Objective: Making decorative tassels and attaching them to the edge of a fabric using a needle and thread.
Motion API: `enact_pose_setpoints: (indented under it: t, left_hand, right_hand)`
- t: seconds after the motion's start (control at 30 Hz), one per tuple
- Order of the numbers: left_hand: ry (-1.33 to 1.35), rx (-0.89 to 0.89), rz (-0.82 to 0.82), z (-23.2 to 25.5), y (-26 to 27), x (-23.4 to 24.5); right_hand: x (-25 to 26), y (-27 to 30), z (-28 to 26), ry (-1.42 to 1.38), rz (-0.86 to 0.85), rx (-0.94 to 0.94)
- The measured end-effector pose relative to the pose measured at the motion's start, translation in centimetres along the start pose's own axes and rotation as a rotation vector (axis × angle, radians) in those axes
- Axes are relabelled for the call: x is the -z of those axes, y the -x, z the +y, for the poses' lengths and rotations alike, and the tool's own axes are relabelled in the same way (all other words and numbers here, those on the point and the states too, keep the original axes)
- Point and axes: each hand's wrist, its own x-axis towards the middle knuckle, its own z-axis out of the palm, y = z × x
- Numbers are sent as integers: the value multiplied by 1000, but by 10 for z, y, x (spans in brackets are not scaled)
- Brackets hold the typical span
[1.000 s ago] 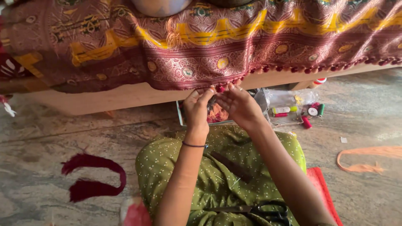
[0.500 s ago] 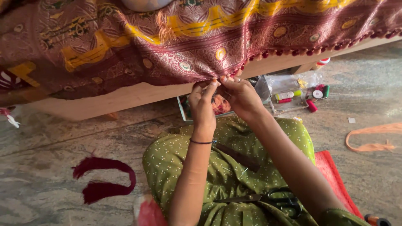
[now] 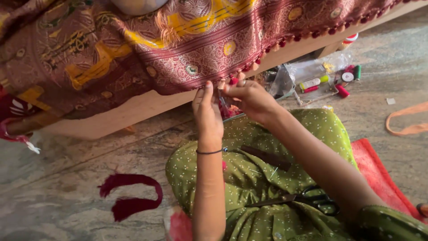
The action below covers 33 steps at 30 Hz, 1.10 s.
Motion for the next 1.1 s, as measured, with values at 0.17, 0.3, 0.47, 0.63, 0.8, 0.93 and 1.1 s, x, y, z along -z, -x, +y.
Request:
enact_pose_setpoints:
  t: [0.17,0.3,0.47,0.63,0.8,0.93,1.1]
  left_hand:
    - [139,84,46,5,6,-14]
    - [0,-35,-87,-10,11,-17]
    - [-96,-88,-12,-7,14,-39]
    - [-206,-133,123,-13,9,-29]
    - [-211,-132,79,-15,6,-26]
    - [-279,-105,159,-14,7,-36]
    - [-212,-153,158,-13,8,-51]
  right_hand:
    - [18,8,19,-39,15,-74]
    - [37,16,18,-82,87,-137]
    - [40,18,8,-92,123,-85]
    - [8,12,-19,-148,81,-31]
    - [-1,0,-12,-243,-39,35]
    - [-1,-2,-3,-224,-33,57]
    - [3,2,-2,-252,-27,31]
